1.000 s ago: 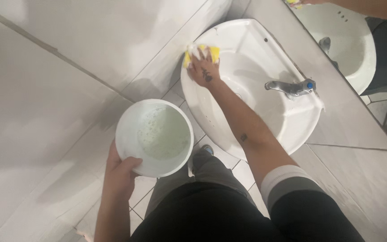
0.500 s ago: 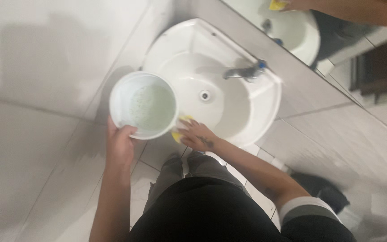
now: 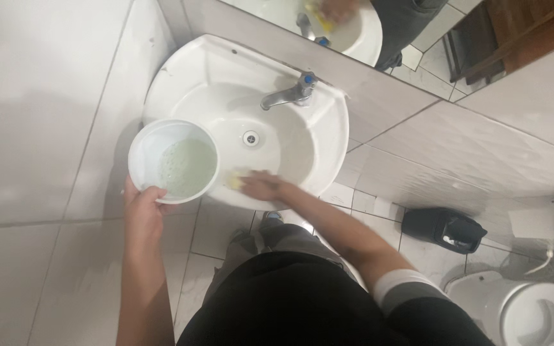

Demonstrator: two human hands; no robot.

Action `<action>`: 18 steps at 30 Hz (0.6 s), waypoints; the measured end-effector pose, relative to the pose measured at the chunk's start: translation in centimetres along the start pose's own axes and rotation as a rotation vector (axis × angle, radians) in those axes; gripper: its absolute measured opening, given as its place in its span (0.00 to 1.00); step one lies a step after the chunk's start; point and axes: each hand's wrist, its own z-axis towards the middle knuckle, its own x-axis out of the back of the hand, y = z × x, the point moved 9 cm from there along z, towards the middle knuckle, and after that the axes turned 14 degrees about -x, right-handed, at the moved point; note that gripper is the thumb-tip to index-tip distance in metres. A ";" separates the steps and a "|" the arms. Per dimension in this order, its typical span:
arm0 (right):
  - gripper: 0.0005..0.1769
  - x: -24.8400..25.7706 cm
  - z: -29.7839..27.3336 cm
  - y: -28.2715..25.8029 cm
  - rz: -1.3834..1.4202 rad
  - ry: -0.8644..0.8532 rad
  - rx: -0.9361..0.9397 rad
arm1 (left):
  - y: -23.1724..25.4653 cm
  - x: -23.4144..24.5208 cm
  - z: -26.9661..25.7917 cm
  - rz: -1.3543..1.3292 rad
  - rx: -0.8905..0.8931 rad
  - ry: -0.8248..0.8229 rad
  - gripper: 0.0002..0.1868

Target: The person cleans a white bathroom sink using a yellow sponge and a white bucket containing soapy water. They repeatedly dip the sponge into the bucket and scrub the sink basin, faucet, and surrounding surfaces. The person also wipes the underside of the sink.

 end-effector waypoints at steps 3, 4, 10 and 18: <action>0.37 -0.9 1.6 -1.3 0.101 -0.009 0.023 | -0.3 0.2 0.0 -0.034 -0.005 -0.036 0.43; 0.37 -1.1 1.9 -1.2 0.115 -0.037 0.025 | -0.5 0.3 0.1 -0.033 0.007 -0.030 0.43; 0.34 2.5 -1.8 7.2 -0.399 -0.035 -0.142 | 0.9 0.6 0.3 0.201 0.013 -0.002 0.47; 0.39 0.5 0.3 1.4 -0.024 -0.062 -0.103 | 7.6 -1.9 0.0 1.109 -0.190 -0.192 0.55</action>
